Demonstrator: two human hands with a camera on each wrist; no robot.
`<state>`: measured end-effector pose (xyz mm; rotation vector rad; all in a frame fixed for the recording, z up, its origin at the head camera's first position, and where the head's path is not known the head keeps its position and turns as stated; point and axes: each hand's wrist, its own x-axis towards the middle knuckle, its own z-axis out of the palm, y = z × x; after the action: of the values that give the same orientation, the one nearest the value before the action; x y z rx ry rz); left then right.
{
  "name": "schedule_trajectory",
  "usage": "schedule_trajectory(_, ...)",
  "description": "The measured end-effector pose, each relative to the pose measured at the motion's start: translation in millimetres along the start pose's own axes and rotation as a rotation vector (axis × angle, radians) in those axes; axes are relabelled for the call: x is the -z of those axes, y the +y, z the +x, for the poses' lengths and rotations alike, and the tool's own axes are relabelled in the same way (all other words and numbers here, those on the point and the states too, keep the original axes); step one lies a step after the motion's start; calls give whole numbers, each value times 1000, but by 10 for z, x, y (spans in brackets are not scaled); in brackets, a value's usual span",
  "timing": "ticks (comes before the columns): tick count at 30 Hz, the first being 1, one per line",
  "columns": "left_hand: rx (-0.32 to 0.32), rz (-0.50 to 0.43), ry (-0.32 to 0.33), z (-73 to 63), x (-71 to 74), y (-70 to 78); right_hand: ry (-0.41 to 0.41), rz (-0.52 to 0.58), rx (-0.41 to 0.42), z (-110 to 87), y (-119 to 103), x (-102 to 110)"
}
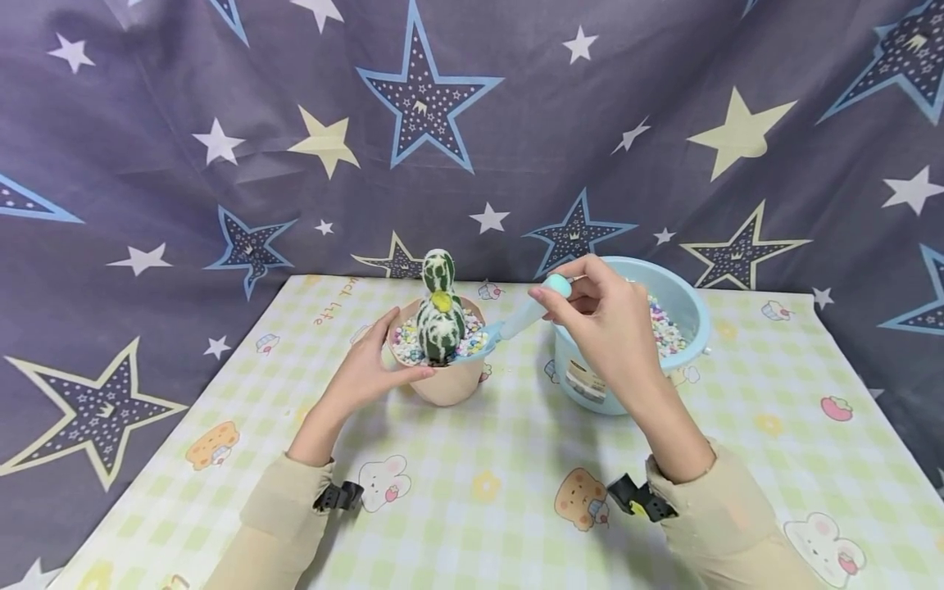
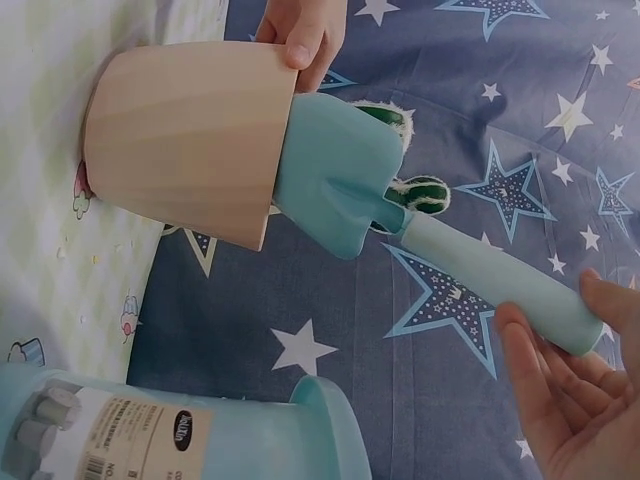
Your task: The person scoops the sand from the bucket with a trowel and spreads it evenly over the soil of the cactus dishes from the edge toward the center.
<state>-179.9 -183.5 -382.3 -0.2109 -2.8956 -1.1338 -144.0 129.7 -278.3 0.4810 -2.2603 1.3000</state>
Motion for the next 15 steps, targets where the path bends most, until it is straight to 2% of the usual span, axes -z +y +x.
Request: schedule_trajectory(15, 20, 9, 18, -37, -30, 19, 30, -25, 53, 33, -45, -7)
